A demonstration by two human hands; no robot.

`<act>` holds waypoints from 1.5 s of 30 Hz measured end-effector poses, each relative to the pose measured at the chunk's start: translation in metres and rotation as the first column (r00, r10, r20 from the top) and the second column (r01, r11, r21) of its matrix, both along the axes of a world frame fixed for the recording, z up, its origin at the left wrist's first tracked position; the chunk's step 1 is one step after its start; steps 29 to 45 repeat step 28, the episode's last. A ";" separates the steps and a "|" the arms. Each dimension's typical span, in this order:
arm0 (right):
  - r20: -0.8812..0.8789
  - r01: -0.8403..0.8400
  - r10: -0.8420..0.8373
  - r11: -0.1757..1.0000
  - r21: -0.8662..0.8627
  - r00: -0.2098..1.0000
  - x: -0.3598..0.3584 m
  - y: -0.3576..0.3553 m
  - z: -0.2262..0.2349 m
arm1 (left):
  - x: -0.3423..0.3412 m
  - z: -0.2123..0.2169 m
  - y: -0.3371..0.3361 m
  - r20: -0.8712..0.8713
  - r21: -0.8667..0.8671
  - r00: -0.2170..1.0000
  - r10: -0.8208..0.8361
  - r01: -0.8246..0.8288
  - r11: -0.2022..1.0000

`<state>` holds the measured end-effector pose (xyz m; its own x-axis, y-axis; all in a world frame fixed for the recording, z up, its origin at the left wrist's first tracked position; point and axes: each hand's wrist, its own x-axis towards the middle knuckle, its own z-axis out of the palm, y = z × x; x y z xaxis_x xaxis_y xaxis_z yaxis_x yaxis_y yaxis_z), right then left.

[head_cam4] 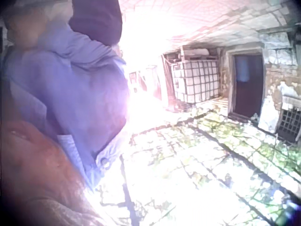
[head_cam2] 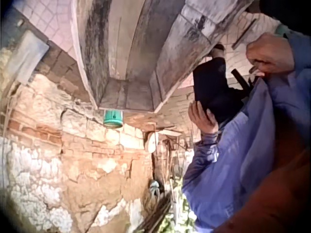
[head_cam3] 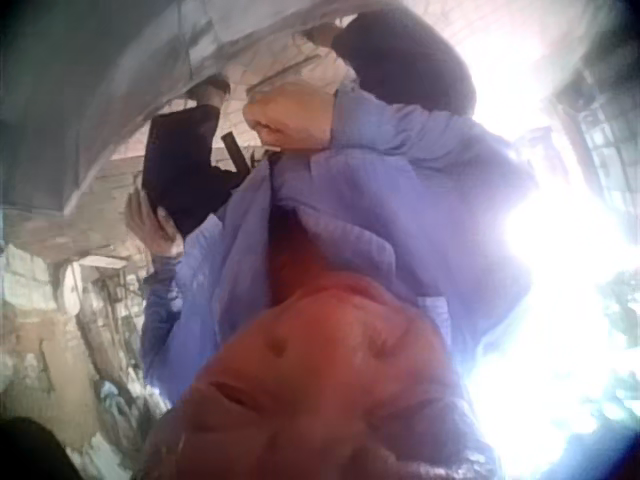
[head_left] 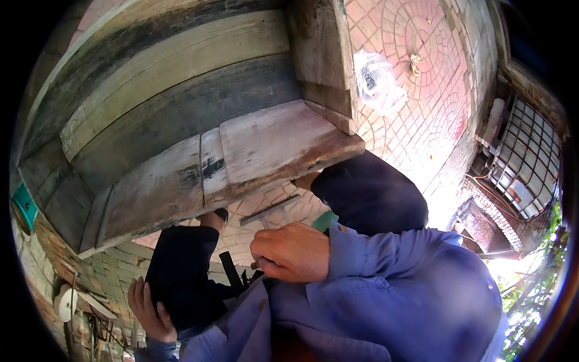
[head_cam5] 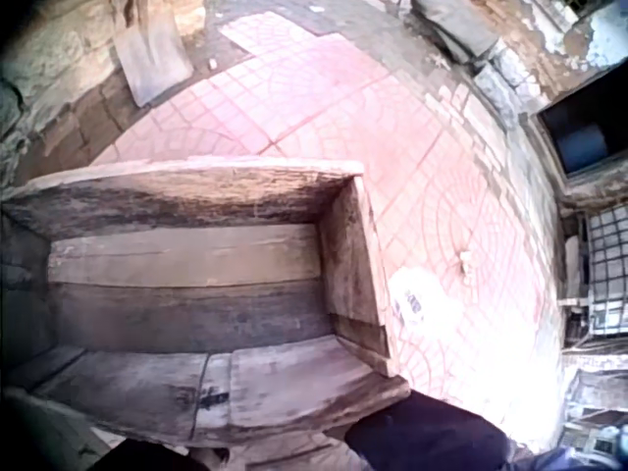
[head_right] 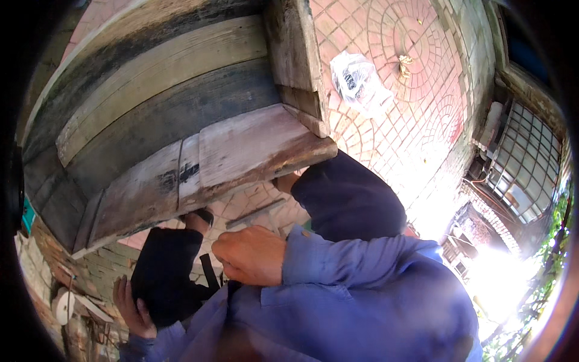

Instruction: The person assembles a wooden box by hammering nails into wooden planks. They pick up nails from a plastic bag, position them on the wood, and strike them with a hammer. The person works on the floor, occasionally adjusting the planks and the partially assembled box.

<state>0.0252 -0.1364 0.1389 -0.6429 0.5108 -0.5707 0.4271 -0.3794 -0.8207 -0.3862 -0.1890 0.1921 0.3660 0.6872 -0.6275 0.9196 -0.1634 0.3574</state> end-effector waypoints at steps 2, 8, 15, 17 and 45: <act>-0.002 -0.008 0.008 1.000 -0.013 1.000 -0.016 -0.002 0.000 | 0.001 0.002 0.007 0.061 -0.005 0.997 -0.038 0.038 0.999; 0.031 -0.067 0.065 0.996 0.053 0.997 -0.070 -0.021 -0.012 | 0.012 0.025 -0.012 0.258 0.043 0.965 0.047 -0.060 0.997; 0.185 -0.058 0.008 0.962 0.266 0.983 -0.077 -0.088 0.028 | 0.041 0.048 -0.043 0.268 0.104 0.946 0.183 -0.217 0.971; 0.206 -0.046 0.009 0.983 0.175 0.979 -0.098 -0.069 0.094 | 0.039 0.052 -0.068 0.263 0.136 0.937 0.229 -0.271 0.953; 0.394 -0.399 0.293 0.891 0.219 0.871 -0.077 -0.023 0.259 | 0.059 0.083 -0.160 -0.007 0.257 0.634 0.773 -0.746 0.614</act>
